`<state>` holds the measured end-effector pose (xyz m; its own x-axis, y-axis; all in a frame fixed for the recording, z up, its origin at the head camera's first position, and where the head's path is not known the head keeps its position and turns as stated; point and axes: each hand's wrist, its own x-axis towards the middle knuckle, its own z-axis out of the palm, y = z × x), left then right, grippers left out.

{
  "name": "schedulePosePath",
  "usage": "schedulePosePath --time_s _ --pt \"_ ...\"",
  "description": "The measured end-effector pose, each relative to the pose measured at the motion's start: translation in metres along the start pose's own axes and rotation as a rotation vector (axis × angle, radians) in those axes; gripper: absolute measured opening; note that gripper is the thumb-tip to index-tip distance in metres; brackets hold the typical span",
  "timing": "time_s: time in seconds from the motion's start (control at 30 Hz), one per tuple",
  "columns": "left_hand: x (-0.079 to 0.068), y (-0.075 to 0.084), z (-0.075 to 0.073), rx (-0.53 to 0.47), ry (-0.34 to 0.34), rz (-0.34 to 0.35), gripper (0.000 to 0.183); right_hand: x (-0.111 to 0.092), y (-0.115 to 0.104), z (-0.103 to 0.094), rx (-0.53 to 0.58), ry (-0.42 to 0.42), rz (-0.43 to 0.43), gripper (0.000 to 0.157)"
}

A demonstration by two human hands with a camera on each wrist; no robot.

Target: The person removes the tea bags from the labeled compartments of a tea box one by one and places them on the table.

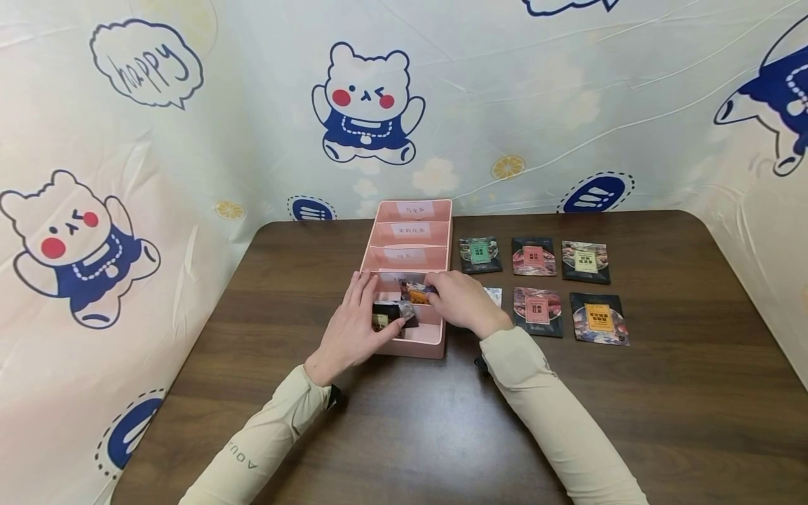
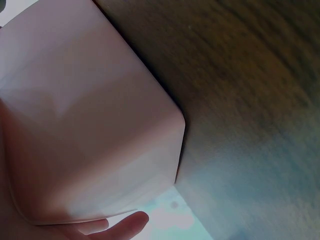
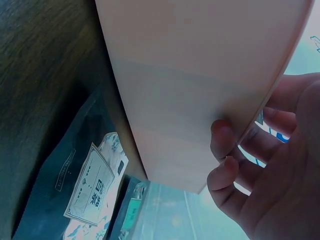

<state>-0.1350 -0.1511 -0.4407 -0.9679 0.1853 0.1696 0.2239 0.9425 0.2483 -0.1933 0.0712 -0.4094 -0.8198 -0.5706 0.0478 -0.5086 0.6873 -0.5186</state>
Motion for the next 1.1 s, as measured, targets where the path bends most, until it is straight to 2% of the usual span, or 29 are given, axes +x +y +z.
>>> schedulePosePath --time_s 0.37,0.8,1.1 --pt "0.0 0.0 0.0 0.004 0.007 0.003 0.096 -0.002 -0.001 -0.001 -0.035 0.026 -0.011 0.017" --pt "0.0 -0.001 0.001 0.006 0.003 -0.004 0.097 -0.004 0.0 -0.005 -0.053 0.166 -0.043 0.016" --pt "0.0 -0.001 0.001 0.001 0.019 0.003 0.096 -0.008 -0.005 -0.014 0.044 0.234 -0.045 0.021"
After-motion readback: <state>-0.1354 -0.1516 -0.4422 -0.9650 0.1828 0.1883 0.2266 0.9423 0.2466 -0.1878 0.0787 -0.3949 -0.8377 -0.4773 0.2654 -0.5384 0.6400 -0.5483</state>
